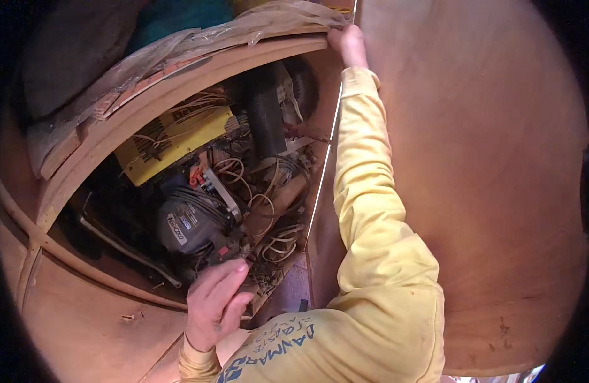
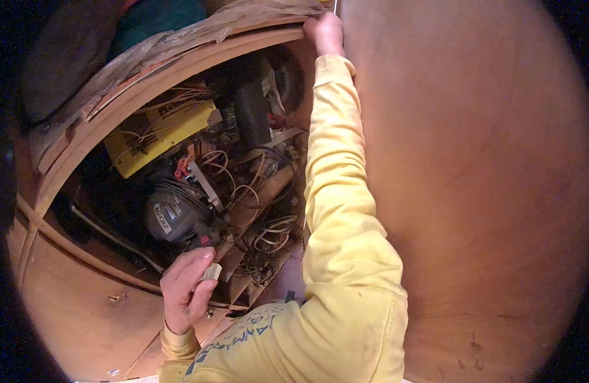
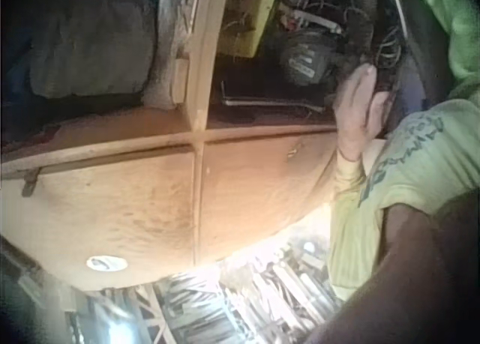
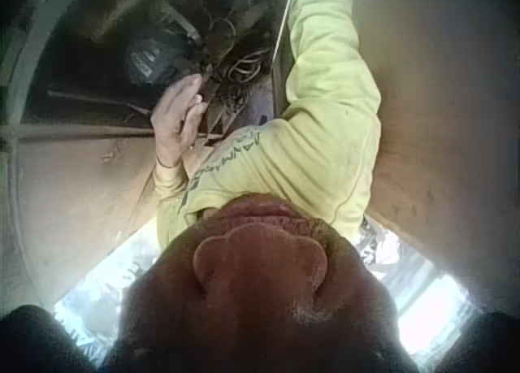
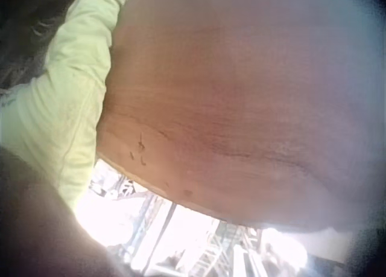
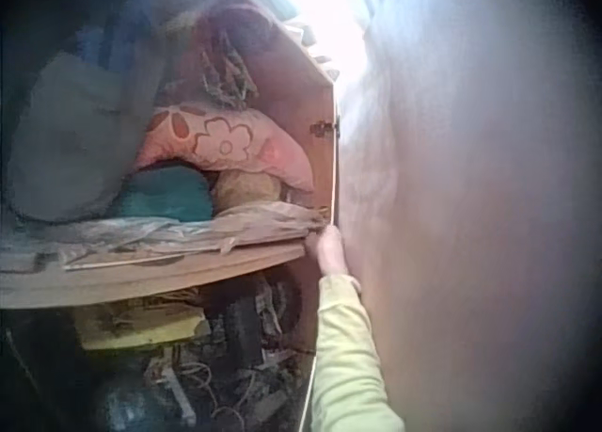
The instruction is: The person holds a phone, opens a wooden cabinet to retrieve a tool, and then uses a chisel by hand to scrape wood shavings from the edge of a plywood sheet.
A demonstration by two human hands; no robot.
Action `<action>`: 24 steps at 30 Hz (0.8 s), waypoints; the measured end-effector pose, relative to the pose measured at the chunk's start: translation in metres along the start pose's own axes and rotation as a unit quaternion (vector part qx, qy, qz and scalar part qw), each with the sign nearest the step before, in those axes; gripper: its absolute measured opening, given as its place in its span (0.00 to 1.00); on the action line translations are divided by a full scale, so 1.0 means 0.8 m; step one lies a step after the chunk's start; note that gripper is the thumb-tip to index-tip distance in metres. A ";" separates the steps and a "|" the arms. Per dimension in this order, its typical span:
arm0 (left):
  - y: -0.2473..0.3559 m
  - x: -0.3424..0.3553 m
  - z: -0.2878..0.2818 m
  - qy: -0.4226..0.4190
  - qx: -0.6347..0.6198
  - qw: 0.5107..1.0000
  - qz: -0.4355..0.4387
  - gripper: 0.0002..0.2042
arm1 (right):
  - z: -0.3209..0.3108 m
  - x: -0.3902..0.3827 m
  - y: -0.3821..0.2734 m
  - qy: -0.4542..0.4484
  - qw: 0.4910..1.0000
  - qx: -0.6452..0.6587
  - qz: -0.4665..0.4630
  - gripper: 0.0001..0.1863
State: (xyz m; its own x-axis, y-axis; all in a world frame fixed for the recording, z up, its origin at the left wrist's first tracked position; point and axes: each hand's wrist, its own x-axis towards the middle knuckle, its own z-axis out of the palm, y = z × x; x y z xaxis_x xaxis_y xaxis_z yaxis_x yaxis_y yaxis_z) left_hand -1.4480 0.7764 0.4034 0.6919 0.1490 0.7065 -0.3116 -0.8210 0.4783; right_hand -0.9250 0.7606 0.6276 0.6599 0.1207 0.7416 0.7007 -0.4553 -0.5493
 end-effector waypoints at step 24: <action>-0.062 -0.065 0.067 0.043 -0.195 0.969 -0.146 0.15 | 0.016 0.162 -0.006 -0.244 0.950 -0.187 0.049 0.25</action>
State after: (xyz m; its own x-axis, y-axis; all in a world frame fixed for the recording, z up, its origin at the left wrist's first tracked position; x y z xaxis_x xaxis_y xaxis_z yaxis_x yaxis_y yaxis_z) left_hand -1.4338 0.7798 0.3149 0.7361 0.4019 0.5446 -0.3455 -0.4688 0.8129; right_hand -0.8389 0.7896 0.7215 0.8287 0.4138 0.3770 0.5434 -0.7562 -0.3645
